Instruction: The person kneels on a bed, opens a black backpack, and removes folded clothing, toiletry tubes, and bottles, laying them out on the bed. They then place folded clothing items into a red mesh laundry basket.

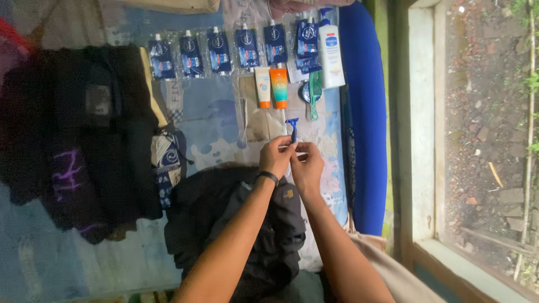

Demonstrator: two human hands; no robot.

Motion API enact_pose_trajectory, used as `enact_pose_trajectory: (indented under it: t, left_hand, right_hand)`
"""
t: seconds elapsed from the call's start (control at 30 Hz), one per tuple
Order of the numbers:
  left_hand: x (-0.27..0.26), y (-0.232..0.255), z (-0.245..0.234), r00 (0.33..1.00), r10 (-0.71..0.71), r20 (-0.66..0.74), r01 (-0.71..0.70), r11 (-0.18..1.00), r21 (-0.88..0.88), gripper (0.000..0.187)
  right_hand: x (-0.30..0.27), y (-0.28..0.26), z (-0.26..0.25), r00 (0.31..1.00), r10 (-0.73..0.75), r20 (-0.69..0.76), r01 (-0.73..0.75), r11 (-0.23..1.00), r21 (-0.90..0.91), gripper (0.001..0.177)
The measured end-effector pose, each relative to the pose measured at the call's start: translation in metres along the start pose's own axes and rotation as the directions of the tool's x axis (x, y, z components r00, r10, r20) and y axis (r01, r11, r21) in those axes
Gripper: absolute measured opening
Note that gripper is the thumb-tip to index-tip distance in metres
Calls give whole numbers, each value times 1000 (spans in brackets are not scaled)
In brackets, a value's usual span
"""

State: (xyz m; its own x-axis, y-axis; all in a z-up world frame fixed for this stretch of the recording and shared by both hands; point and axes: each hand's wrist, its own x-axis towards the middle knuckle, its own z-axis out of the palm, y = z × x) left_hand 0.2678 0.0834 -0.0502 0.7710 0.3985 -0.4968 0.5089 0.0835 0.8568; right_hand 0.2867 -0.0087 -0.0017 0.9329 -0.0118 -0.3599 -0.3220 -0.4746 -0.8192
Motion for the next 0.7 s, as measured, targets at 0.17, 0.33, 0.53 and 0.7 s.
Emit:
enact_pose_trajectory:
  t: [0.17,0.33,0.53,0.7]
  left_hand:
    - [67,1,0,990,20,-137,-12,998,60,29]
    - [119,-7,-42,968,17,-251,13,993,117,25]
    - [168,-30,-88,951,-17,-309,83,976,202,27]
    - [184,-41,-99,953,-38,-300,100,976,196,25]
  right_hand:
    - [60,-1,36,992,-123,38,125,989,-75,17]
    - [95,-7,93,972,-199,123,207,977,-56,19]
    - [113,-6,160,936,-333,117,350,918,-189,10]
    - [117,-3,182,933,-343,105,359,882,-306,11]
